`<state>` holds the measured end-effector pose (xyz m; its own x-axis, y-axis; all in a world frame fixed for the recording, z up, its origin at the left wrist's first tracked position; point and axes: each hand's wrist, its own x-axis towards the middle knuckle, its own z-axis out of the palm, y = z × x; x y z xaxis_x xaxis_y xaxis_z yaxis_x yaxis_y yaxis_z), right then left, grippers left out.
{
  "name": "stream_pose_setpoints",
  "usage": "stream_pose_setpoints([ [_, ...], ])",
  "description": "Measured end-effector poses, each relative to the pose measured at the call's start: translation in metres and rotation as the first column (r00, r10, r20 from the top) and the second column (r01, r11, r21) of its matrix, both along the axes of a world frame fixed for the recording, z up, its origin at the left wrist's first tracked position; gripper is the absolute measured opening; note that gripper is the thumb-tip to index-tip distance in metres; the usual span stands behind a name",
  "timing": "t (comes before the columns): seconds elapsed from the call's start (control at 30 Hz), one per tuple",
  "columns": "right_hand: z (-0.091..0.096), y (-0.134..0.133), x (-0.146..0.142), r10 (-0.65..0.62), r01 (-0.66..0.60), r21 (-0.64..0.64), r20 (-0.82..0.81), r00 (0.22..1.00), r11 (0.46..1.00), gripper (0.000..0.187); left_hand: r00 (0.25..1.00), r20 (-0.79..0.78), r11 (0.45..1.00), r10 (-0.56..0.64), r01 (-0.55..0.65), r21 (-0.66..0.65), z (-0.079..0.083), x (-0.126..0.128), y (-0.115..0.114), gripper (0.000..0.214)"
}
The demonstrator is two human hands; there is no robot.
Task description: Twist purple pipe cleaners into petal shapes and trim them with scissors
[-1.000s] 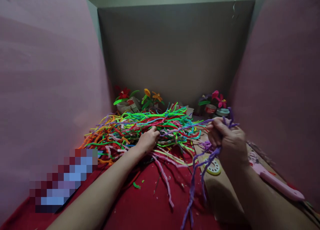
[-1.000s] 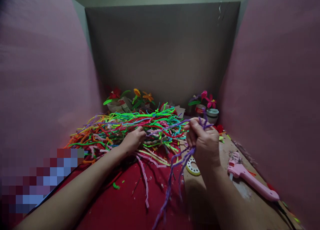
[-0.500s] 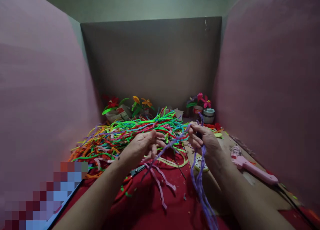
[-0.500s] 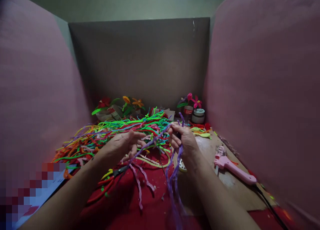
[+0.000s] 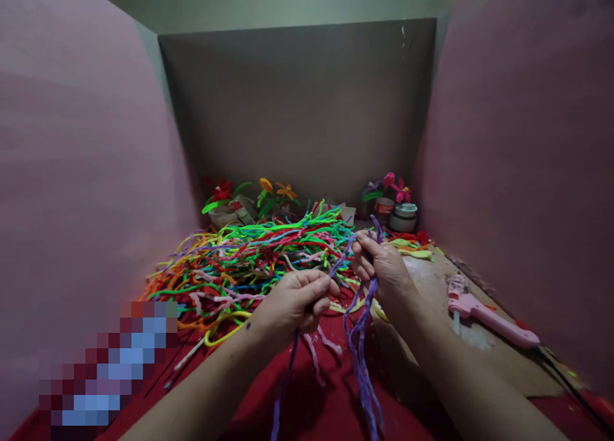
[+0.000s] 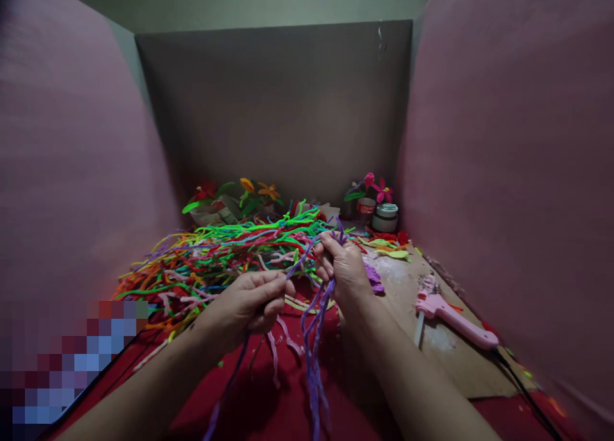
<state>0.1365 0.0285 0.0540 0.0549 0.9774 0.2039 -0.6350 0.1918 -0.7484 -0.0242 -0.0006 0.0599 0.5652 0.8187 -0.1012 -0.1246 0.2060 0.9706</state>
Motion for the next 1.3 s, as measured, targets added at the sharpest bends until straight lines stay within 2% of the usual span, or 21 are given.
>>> stream_pose_setpoints([
  [0.1, -0.007, -0.002, -0.01, 0.067, -0.068, -0.073, -0.016, 0.998, 0.995, 0.035, 0.994, -0.015, 0.99, 0.107, -0.106, 0.091, -0.002, 0.006, -0.001, 0.024],
  [0.2, -0.018, -0.003, -0.022, 0.145, -0.13, -0.176, 0.071, 0.987, 0.976, 0.036, 0.957, -0.187, 0.947, 0.224, -0.169, 0.272, -0.01, 0.017, -0.003, 0.022],
  [0.27, -0.023, -0.003, -0.027, 0.087, -0.06, -0.199, 0.127, 0.988, 0.978, 0.035, 0.91, -0.265, 0.887, 0.318, -0.187, 0.423, -0.017, 0.023, -0.005, 0.022],
  [0.37, -0.023, -0.003, -0.026, -0.022, 0.035, -0.157, 0.083, 0.996, 0.987, 0.036, 0.894, -0.215, 0.806, 0.393, -0.222, 0.549, -0.028, 0.03, -0.004, 0.039],
  [0.43, -0.017, -0.005, -0.023, -0.049, 0.046, -0.145, -0.02, 0.999, 0.988, 0.036, 0.915, -0.133, 0.822, 0.381, -0.269, 0.503, -0.033, 0.033, -0.004, 0.042],
  [0.5, -0.008, -0.008, -0.019, -0.038, 0.025, -0.142, -0.09, 0.995, 0.99, 0.038, 0.958, -0.077, 0.918, 0.275, -0.238, 0.317, -0.035, 0.036, -0.005, 0.037],
  [0.53, -0.004, -0.01, -0.018, -0.029, 0.015, -0.129, -0.114, 0.993, 0.992, 0.039, 0.983, -0.054, 0.968, 0.177, -0.164, 0.191, -0.034, 0.036, -0.007, 0.034],
  [0.57, 0.0, -0.011, -0.016, -0.013, -0.002, -0.111, -0.133, 0.991, 0.994, 0.038, 0.997, -0.022, 0.995, 0.07, -0.068, 0.068, -0.033, 0.037, -0.009, 0.033],
  [0.63, 0.005, -0.012, -0.013, 0.009, -0.029, -0.118, -0.164, 0.986, 0.993, 0.038, 0.995, 0.05, 0.991, -0.089, 0.093, -0.092, -0.03, 0.036, -0.014, 0.034],
  [0.67, 0.006, -0.012, -0.011, 0.022, -0.049, -0.144, -0.18, 0.983, 0.988, 0.038, 0.991, 0.062, 0.986, -0.115, 0.122, -0.118, -0.028, 0.035, -0.017, 0.034],
  [0.77, 0.008, -0.007, -0.002, 0.05, -0.105, -0.232, -0.231, 0.972, 0.967, 0.039, 0.999, -0.007, 0.997, -0.042, 0.042, -0.069, -0.022, 0.031, -0.023, 0.03],
  [0.83, 0.008, -0.003, 0.006, 0.051, -0.11, -0.23, -0.247, 0.968, 0.967, 0.04, 0.998, -0.061, 1.0, -0.009, 0.007, -0.024, -0.019, 0.028, -0.025, 0.029],
  [1.03, 0.011, 0.004, 0.021, 0.033, -0.084, -0.176, -0.274, 0.961, 0.981, 0.042, 0.996, -0.077, 0.999, -0.047, 0.047, -0.005, -0.02, 0.018, -0.015, 0.025],
  [1.2, 0.005, 0.003, 0.011, 0.055, -0.085, -0.082, -0.318, 0.947, 0.993, 0.029, 0.995, -0.1, 0.999, 0.016, -0.012, 0.043, -0.023, 0.013, -0.007, 0.026],
  [1.3, -0.006, -0.003, -0.002, 0.13, -0.156, -0.077, -0.27, 0.954, 0.985, 0.024, 0.99, -0.123, 0.995, 0.064, -0.053, 0.087, -0.021, 0.014, -0.007, 0.027],
])
